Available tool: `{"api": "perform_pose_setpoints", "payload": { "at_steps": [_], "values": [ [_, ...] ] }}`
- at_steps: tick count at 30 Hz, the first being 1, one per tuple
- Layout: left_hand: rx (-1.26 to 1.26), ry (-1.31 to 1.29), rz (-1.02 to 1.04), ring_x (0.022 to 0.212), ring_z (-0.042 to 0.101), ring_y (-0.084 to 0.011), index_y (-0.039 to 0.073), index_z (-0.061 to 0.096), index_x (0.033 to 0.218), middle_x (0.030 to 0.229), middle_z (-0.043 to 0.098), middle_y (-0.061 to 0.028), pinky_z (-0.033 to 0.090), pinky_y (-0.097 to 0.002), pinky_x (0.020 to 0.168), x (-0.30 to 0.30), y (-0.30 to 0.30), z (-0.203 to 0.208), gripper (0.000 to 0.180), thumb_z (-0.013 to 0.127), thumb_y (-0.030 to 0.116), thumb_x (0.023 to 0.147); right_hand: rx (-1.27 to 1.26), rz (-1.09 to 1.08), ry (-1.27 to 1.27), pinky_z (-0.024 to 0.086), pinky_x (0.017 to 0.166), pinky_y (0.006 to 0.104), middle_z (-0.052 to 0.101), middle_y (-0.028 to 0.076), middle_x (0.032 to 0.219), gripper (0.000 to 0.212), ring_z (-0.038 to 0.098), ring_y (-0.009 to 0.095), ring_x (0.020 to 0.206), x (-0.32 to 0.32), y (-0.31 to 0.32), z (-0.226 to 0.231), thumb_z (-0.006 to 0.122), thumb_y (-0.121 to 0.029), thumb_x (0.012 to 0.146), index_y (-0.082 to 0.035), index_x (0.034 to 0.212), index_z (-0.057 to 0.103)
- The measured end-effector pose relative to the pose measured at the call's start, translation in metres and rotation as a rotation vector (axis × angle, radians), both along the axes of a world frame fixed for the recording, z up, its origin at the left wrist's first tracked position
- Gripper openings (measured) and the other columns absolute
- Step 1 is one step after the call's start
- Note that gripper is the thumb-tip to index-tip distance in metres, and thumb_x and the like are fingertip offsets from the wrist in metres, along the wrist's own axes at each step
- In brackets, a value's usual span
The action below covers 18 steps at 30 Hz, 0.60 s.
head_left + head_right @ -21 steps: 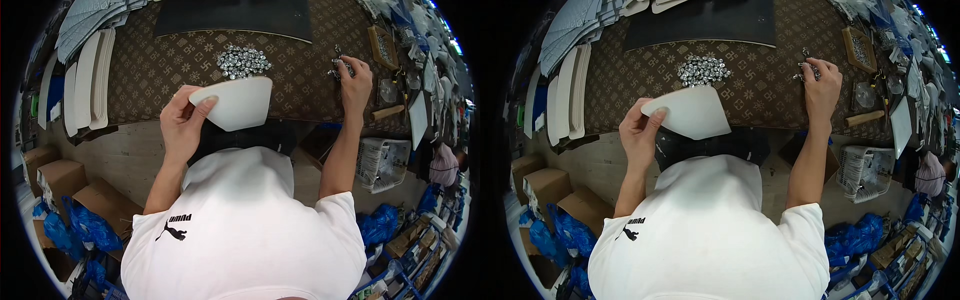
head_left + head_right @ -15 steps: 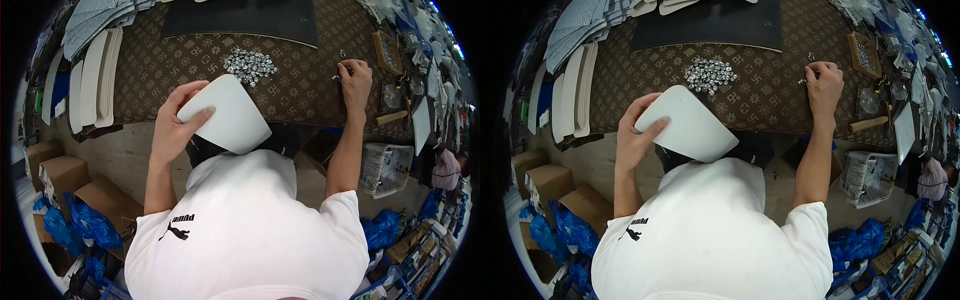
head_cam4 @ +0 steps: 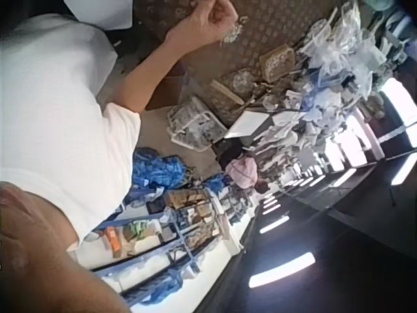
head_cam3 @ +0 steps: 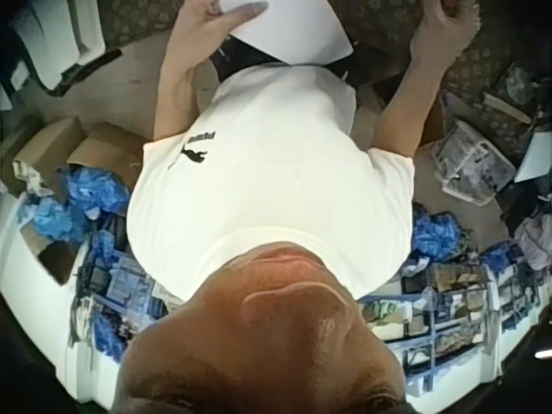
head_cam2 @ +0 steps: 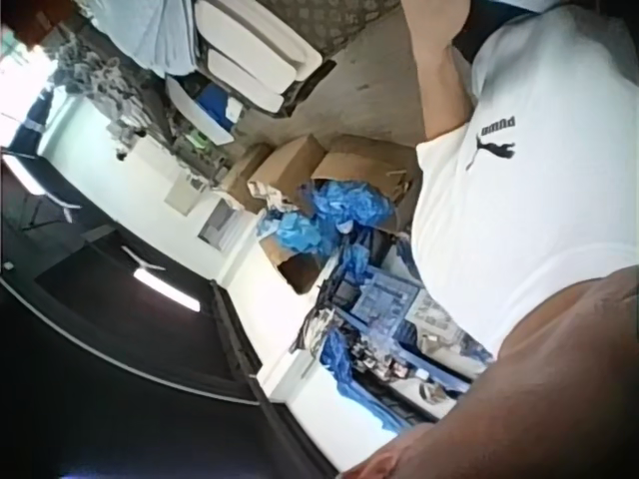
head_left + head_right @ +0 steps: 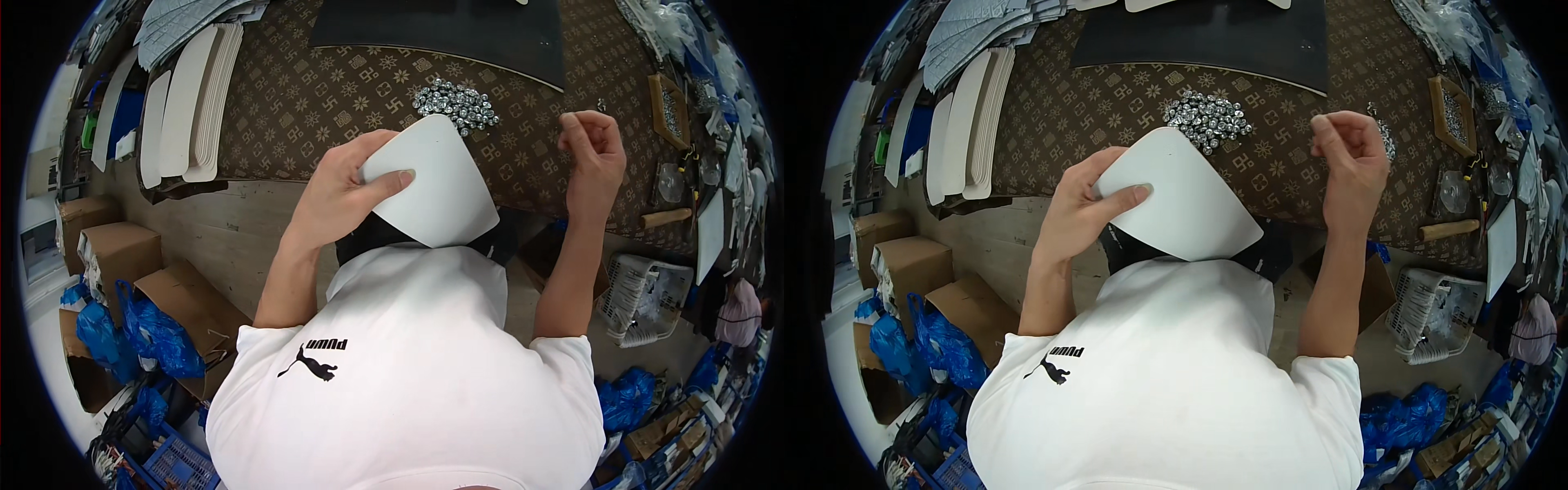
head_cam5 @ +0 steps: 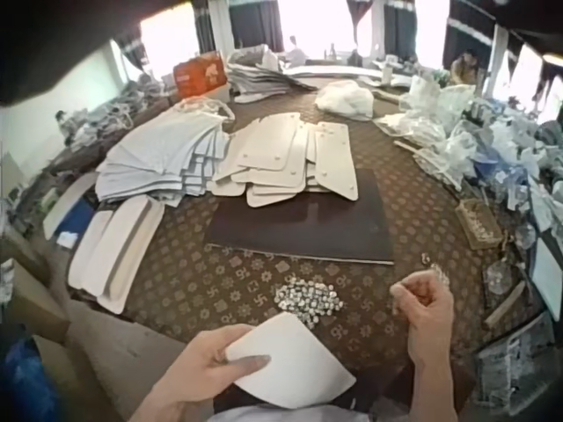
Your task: Folding white material components and attaching small metal fasteners at a workstation.
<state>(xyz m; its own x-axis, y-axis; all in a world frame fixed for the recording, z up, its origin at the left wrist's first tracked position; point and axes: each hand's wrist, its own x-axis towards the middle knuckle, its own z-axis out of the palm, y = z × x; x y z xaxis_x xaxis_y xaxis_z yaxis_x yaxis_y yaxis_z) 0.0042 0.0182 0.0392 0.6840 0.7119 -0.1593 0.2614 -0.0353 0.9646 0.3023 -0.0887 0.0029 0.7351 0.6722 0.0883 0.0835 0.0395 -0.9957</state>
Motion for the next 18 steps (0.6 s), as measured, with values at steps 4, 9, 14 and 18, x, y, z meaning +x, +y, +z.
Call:
{"api": "perform_pose_setpoints", "payload": {
  "at_steps": [4,9,14,18],
  "values": [
    [0.016,-0.03,-0.007,0.09,0.069,-0.0154,-0.002,0.067,0.126,0.1,0.075,-0.0107,0.055,-0.0312,0.082,0.007,-0.004,0.002,0.036,0.071,0.009,0.093,0.149,0.482,0.311,0.051,0.069,0.0238,0.071,0.002,0.09,0.006,0.063,0.007,0.077,-0.046,-0.008,-0.004,0.073,-0.002,0.096,-0.001,0.102,0.072],
    [0.089,0.008,-0.061,0.091,0.07,-0.0164,-0.002,0.068,0.126,0.101,0.075,-0.0095,0.055,-0.0319,0.083,0.011,-0.008,0.003,0.037,0.072,0.011,0.092,0.023,0.497,0.155,0.05,0.068,0.0227,0.07,0.003,0.091,0.005,0.062,0.007,0.078,-0.081,-0.009,0.004,0.072,0.0,0.096,-0.001,0.101,0.071],
    [-0.104,-0.004,-0.026,0.089,0.07,-0.0175,-0.001,0.07,0.123,0.101,0.075,-0.007,0.055,-0.0317,0.082,0.032,0.016,-0.029,0.036,0.076,0.011,0.09,0.088,0.294,-0.197,0.051,0.07,0.022,0.07,0.006,0.097,0.008,0.063,0.007,0.084,-0.096,-0.015,-0.032,0.07,0.0,0.098,-0.001,0.106,0.068],
    [0.085,0.013,-0.018,0.088,0.069,-0.015,-0.001,0.071,0.12,0.101,0.075,-0.0058,0.055,-0.0304,0.08,0.013,0.027,-0.047,0.034,0.078,0.009,0.088,0.337,0.216,0.102,0.052,0.074,0.0255,0.07,0.007,0.1,0.011,0.064,0.011,0.087,-0.086,-0.052,-0.059,0.067,-0.009,0.103,-0.001,0.11,0.066]
  ]
}}
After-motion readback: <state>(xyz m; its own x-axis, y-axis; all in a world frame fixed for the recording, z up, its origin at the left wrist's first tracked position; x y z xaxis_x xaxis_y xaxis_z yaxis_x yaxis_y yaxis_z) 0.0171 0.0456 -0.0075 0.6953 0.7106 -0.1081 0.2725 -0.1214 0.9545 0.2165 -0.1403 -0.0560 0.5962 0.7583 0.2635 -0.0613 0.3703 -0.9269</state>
